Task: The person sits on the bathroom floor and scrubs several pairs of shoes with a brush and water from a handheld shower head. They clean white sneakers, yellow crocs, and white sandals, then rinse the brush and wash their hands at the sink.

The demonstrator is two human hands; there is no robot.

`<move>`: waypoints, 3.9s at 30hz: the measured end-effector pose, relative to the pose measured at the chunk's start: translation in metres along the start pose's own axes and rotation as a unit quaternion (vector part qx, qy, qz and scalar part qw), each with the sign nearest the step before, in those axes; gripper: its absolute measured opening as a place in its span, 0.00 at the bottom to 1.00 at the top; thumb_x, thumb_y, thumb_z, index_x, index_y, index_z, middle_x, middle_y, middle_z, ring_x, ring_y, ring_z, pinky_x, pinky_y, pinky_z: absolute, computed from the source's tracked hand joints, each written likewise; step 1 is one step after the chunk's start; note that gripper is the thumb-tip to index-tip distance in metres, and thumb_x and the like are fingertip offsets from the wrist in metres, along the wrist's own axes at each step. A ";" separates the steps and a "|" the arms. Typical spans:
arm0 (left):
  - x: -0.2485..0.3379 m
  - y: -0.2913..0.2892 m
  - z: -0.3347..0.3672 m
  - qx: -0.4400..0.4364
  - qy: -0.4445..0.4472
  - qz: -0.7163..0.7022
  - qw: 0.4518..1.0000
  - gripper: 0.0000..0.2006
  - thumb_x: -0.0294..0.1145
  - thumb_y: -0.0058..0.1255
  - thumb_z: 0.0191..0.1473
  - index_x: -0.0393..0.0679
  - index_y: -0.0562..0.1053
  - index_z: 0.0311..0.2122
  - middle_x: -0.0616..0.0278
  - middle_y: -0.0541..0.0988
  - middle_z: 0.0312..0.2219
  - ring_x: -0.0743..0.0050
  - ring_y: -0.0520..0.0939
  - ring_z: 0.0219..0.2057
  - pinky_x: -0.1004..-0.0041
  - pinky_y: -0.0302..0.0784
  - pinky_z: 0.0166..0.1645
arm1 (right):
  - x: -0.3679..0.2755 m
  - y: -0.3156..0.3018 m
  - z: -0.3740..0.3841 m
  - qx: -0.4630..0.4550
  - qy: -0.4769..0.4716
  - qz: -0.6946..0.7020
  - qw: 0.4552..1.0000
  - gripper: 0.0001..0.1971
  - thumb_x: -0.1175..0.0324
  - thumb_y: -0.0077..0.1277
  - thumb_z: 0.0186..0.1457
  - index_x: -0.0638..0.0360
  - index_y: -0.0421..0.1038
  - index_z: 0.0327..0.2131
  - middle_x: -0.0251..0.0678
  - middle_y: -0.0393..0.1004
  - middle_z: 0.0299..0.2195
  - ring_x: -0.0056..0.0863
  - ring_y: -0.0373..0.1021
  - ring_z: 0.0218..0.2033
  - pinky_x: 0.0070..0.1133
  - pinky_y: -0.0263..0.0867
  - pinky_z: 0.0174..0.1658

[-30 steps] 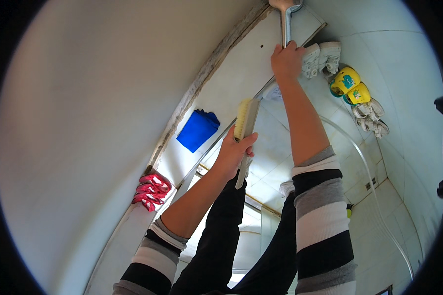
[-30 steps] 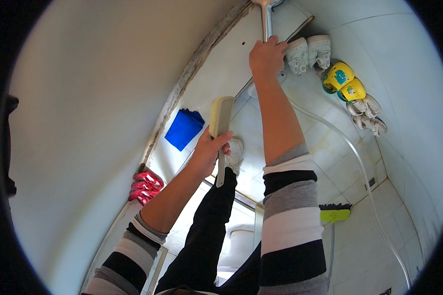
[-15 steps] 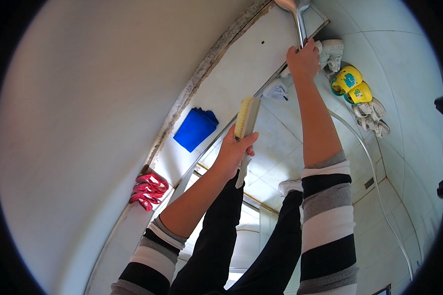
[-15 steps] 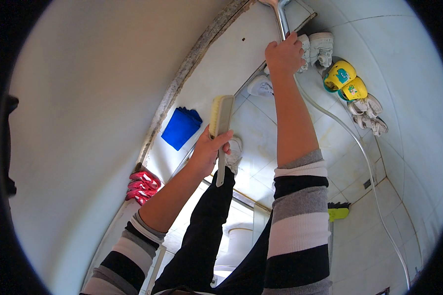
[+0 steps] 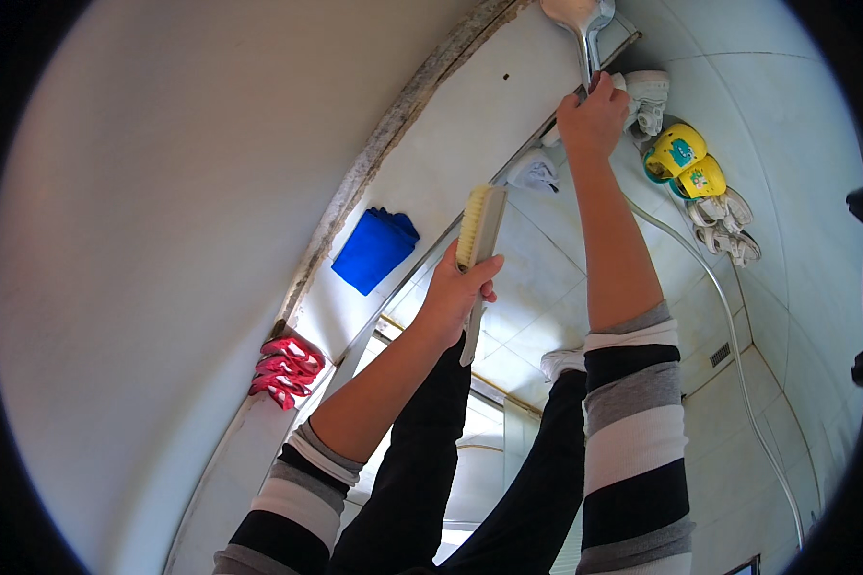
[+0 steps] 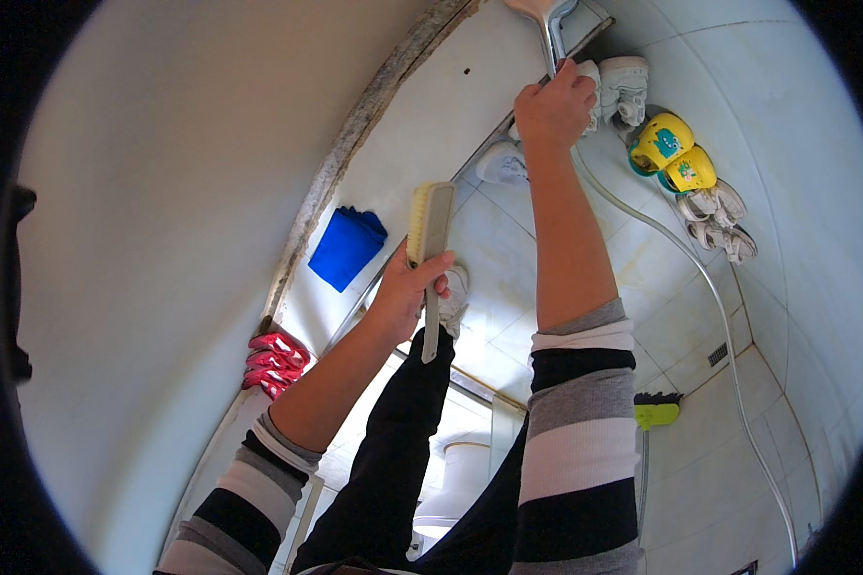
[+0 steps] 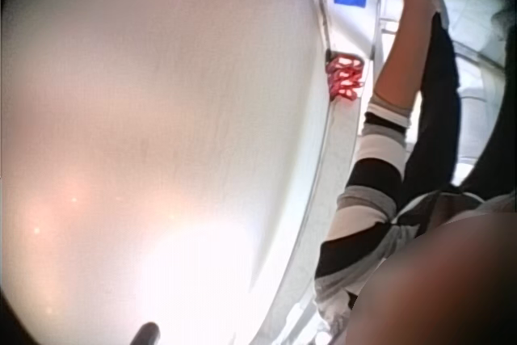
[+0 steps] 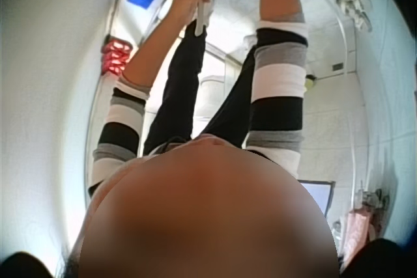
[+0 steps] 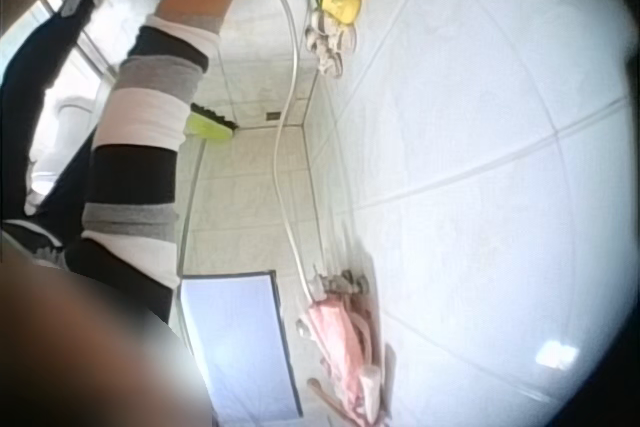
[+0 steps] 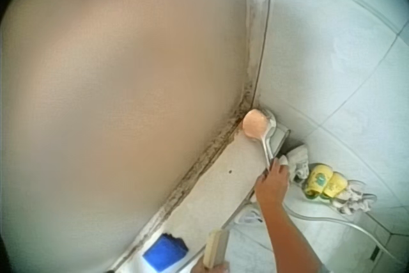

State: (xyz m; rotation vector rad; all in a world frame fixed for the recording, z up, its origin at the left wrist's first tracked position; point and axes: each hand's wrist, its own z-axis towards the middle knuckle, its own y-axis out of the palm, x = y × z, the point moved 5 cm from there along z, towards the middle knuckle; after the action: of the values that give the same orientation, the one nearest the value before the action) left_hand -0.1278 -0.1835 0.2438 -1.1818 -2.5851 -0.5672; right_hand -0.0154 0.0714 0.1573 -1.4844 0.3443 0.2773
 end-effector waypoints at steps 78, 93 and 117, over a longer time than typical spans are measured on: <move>-0.138 0.133 -0.448 -0.445 -0.043 0.377 0.811 0.16 0.25 0.54 0.50 0.42 0.66 0.44 0.63 0.73 0.33 0.76 0.74 0.28 0.72 0.74 0.36 | -0.003 -0.618 -0.525 0.309 0.294 0.280 0.860 0.19 0.83 0.46 0.46 0.60 0.67 0.45 0.45 0.72 0.39 0.43 0.71 0.39 0.28 0.68 0.40; -0.310 -0.005 -0.624 -0.525 -0.140 0.449 0.709 0.20 0.40 0.48 0.61 0.46 0.62 0.55 0.65 0.71 0.44 0.77 0.71 0.46 0.73 0.66 0.52 | -0.036 -0.687 -0.814 0.290 0.329 0.366 0.821 0.32 0.52 0.68 0.39 0.58 0.66 0.43 0.39 0.73 0.35 0.30 0.70 0.35 0.25 0.67 0.40; -0.531 -0.141 -0.854 -0.597 -0.258 0.719 0.243 0.20 0.31 0.54 0.55 0.46 0.65 0.52 0.69 0.75 0.38 0.83 0.73 0.36 0.78 0.66 0.35 | -0.129 -0.706 -1.150 0.628 0.544 0.296 0.471 0.15 0.67 0.55 0.53 0.59 0.69 0.44 0.41 0.76 0.33 0.29 0.72 0.32 0.23 0.68 0.38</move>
State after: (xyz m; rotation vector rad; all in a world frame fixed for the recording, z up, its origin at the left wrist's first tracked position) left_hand 0.1551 -1.0006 0.7765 -3.3749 0.6313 -1.5131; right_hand 0.0771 -1.1215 0.7954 0.2549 1.6893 -0.4387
